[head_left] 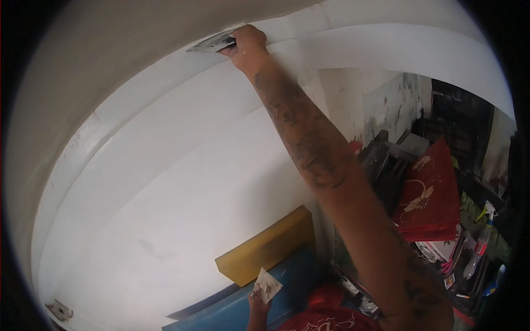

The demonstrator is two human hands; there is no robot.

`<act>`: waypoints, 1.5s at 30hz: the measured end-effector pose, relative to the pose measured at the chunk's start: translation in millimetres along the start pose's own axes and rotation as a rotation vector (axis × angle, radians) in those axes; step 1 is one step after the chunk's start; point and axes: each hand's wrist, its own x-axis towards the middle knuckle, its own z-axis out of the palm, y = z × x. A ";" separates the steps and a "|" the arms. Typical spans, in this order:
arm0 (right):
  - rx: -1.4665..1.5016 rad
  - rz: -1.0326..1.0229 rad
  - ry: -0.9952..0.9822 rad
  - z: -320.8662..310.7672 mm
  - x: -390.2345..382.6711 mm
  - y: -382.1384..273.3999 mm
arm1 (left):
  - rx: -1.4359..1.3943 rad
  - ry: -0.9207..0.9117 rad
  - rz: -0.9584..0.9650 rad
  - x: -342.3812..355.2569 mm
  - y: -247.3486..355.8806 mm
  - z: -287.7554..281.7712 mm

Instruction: Applying white putty or plaster to a wall corner using a putty knife and a board.

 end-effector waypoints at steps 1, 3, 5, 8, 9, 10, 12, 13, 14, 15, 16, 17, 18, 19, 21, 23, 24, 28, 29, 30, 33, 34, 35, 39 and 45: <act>-0.002 0.005 -0.001 -0.7 1.7 -0.6 | -0.313 0.027 -0.177 -1.9 1.8 3.6; -0.017 0.060 -0.053 3.4 6.6 -2.1 | -0.625 0.064 -0.360 -8.2 1.5 5.4; -0.053 0.068 -0.097 -3.4 15.5 -0.4 | -0.570 0.059 -0.345 -6.2 4.9 1.0; -0.337 -0.123 -0.330 -39.7 60.6 -19.1 | -0.164 -0.017 -0.023 2.3 14.8 -0.1; -0.565 -0.282 -0.519 -50.2 73.1 -27.6 | -0.180 -0.018 -0.002 1.8 13.8 5.4; -0.539 -0.261 -0.536 -43.1 62.4 -17.5 | -0.119 -0.008 -0.040 -7.3 2.6 6.3; -1.408 -0.495 -0.595 -21.1 19.8 -7.4 | -0.036 0.022 -0.111 -24.5 -9.6 -3.1; -1.421 -0.506 -0.595 -20.3 18.8 -10.8 | -0.101 0.032 -0.130 -24.4 -5.0 -5.5; -0.944 -0.304 -0.473 -19.1 17.8 -11.7 | -0.164 0.041 -0.150 -24.1 -3.0 -5.6; -0.466 -0.105 -0.344 -18.1 16.6 -11.5 | -0.171 0.045 -0.144 -25.4 -5.1 -2.9; -0.459 -0.105 -0.357 -18.1 19.8 -7.1 | -0.128 0.038 -0.150 -32.4 -10.0 -3.3; -0.524 -0.178 -0.446 -26.9 29.7 -9.1 | -0.097 0.021 -0.140 -36.3 -13.1 -0.2; -0.588 -0.249 -0.535 -34.6 40.1 -12.1 | -0.104 0.024 -0.129 -39.5 -17.5 6.6; -0.602 -0.258 -0.536 -39.9 50.9 -16.1 | -0.197 0.044 -0.113 -39.0 -23.1 15.8; -0.601 -0.304 -0.460 -48.6 63.0 -30.8 | -0.305 0.056 -0.084 -35.1 -20.5 19.4; -0.932 -0.496 -0.424 -44.1 47.6 -23.6 | -0.400 -0.004 -0.186 -35.8 -10.8 -5.1; -1.257 -0.700 -0.376 -37.2 35.7 -18.3 | -0.396 0.005 -0.204 -45.1 -24.9 3.3; -1.260 -0.746 -0.317 -22.9 5.0 -32.3 | -0.644 0.147 -0.236 -55.0 -49.2 31.0; -1.237 -0.694 -0.333 -24.2 3.5 -38.6 | -0.578 0.254 -0.174 -50.7 -45.0 29.6; -1.211 -0.641 -0.349 -25.1 2.1 -43.7 | -0.588 0.250 -0.169 -48.9 -43.3 29.4; -1.209 -0.476 -0.345 -19.1 -5.1 -55.3 | -0.749 0.240 -0.230 -47.6 -39.2 20.1; -1.223 -0.484 -0.337 -20.8 -1.6 -63.5 | -0.943 0.179 -0.375 -44.7 -31.8 12.4; -1.049 -0.389 -0.310 -20.7 3.5 -72.1 | -1.132 0.109 -0.523 -42.7 -27.7 9.4; -0.348 -0.085 -0.167 0.5 -20.0 -73.3 | -0.748 0.075 -0.352 -52.5 -51.5 20.2; -0.145 -0.049 -0.150 6.2 -31.7 -93.1 | -0.696 0.109 -0.168 -53.5 -58.0 32.7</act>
